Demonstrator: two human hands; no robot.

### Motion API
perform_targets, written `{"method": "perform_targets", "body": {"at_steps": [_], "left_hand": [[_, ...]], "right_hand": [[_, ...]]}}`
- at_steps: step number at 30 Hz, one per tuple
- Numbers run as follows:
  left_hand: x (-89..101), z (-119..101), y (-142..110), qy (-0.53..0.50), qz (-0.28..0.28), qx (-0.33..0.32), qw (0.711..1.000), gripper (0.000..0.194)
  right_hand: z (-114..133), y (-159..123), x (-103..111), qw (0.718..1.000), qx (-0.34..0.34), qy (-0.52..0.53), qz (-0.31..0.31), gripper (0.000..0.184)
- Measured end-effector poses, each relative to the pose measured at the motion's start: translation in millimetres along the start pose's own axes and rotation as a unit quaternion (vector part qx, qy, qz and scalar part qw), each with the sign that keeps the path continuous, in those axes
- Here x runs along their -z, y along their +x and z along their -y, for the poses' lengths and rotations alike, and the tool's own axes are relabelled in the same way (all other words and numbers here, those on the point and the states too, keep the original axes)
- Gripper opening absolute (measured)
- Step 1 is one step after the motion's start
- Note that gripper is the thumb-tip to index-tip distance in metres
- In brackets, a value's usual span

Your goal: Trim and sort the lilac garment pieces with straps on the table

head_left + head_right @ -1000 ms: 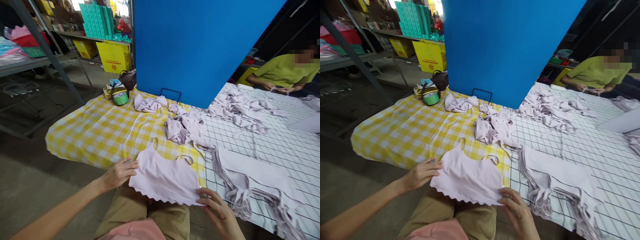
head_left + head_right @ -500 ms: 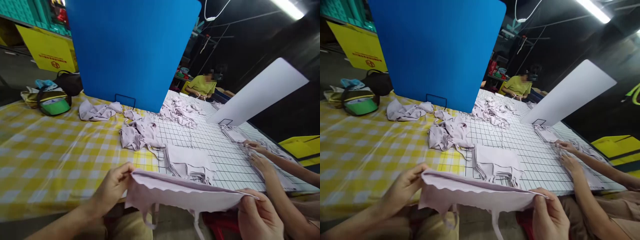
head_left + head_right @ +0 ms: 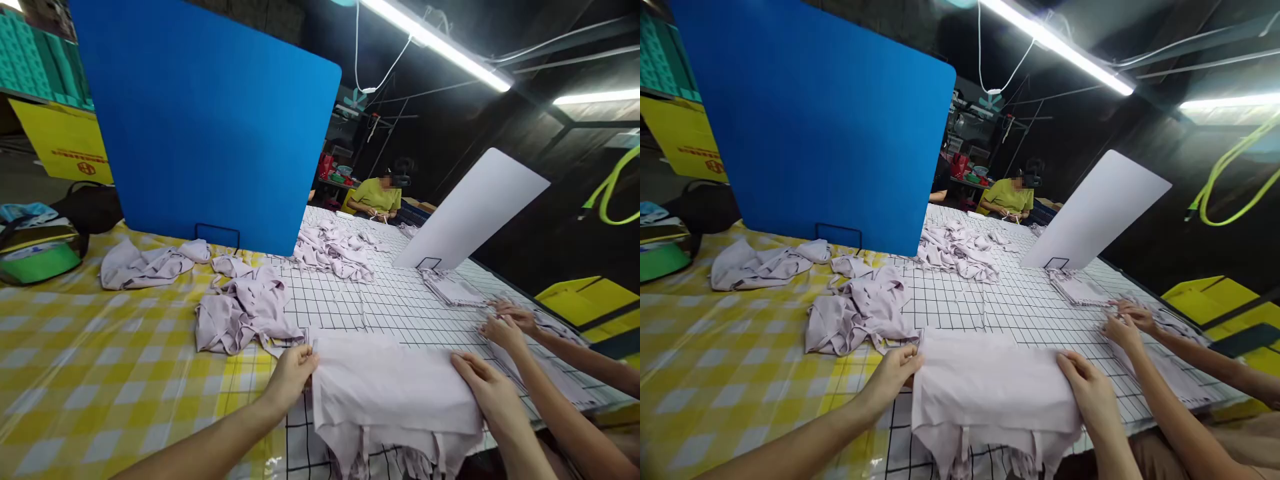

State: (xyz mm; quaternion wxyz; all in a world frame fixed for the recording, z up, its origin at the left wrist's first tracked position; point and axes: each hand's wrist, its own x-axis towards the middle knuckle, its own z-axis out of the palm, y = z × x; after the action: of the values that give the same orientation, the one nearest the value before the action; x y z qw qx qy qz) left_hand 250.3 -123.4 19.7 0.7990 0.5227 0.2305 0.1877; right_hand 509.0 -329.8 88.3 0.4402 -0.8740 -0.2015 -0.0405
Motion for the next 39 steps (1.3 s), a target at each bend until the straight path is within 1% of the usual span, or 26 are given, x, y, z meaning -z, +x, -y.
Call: {"method": "perform_targets", "body": {"at_steps": [2,3,4,5,6,8,11,14,16,18,20,22,24,26,27,28,30,31,33,34,35,37,39], "left_hand": [[1.8,8,27,0.107,-0.054,0.011,0.993,0.014],[2.7,11,38,0.178,-0.084,0.008,0.98,0.007],[3.4,14,48,0.251,-0.109,0.0,0.962,0.013],[3.8,16,55,0.32,-0.125,-0.012,0.939,0.025],[4.1,18,59,0.375,-0.134,-0.023,0.917,0.035],[4.4,20,63,0.447,-0.134,-0.035,0.884,0.044],[6.1,21,62,0.499,-0.122,-0.054,0.857,0.041],[9.1,24,64,0.527,-0.086,-0.092,0.84,0.034],[9.9,28,67,0.554,-0.063,-0.101,0.824,0.032],[8.9,31,70,0.594,-0.045,-0.093,0.797,0.031],[7.5,33,70,0.633,-0.033,-0.1,0.767,0.031],[9.5,30,66,0.658,-0.031,-0.132,0.741,0.031],[19.0,23,58,0.665,-0.044,-0.178,0.724,0.031],[38.3,14,48,0.663,-0.081,-0.219,0.711,0.031],[51.1,9,42,0.66,-0.11,-0.23,0.707,0.03],[65.3,4,37,0.655,-0.143,-0.235,0.704,0.029],[94.3,-5,27,0.635,-0.209,-0.232,0.706,0.026],[107.4,-9,23,0.623,-0.235,-0.227,0.71,0.025],[128.0,-15,18,0.602,-0.272,-0.219,0.718,0.023],[134.8,-17,17,0.596,-0.284,-0.216,0.719,0.024],[139.5,-19,16,0.592,-0.291,-0.212,0.721,0.024],[143.7,-20,14,0.585,-0.288,-0.199,0.731,0.025],[144.3,-20,11,0.575,-0.262,-0.187,0.752,0.023]], "right_hand": [[-6,20,-26,0.998,0.03,-0.018,0.046,0.03],[-9,27,-40,0.996,0.044,-0.035,0.066,0.028],[-13,32,-54,0.994,0.056,-0.052,0.081,0.025],[-16,34,-66,0.992,0.066,-0.067,0.09,0.023],[-20,36,-76,0.99,0.073,-0.077,0.095,0.02],[-26,36,-91,0.989,0.084,-0.084,0.092,0.018],[-31,34,-97,0.987,0.103,-0.097,0.077,0.017],[-35,34,-98,0.985,0.114,-0.115,0.057,0.02],[-38,33,-100,0.983,0.121,-0.128,0.049,0.021],[-42,31,-105,0.981,0.127,-0.141,0.039,0.023],[-45,30,-110,0.979,0.127,-0.16,0.022,0.025],[-45,30,-112,0.976,0.121,-0.18,-0.003,0.029],[-40,30,-113,0.968,0.13,-0.213,-0.039,0.038],[-28,26,-117,0.956,0.166,-0.235,-0.059,0.046],[-18,22,-121,0.953,0.192,-0.23,-0.051,0.046],[-6,16,-127,0.952,0.221,-0.212,-0.026,0.043],[24,-5,-146,0.948,0.28,-0.14,0.062,0.034],[41,-18,-159,0.938,0.313,-0.101,0.111,0.029],[75,-47,-191,0.902,0.382,-0.046,0.194,0.019],[92,-61,-209,0.884,0.411,-0.034,0.221,0.017],[107,-74,-227,0.874,0.427,-0.027,0.231,0.015],[133,-91,-261,0.865,0.445,-0.023,0.23,0.015],[152,-97,-287,0.863,0.457,-0.031,0.211,0.011]]}}
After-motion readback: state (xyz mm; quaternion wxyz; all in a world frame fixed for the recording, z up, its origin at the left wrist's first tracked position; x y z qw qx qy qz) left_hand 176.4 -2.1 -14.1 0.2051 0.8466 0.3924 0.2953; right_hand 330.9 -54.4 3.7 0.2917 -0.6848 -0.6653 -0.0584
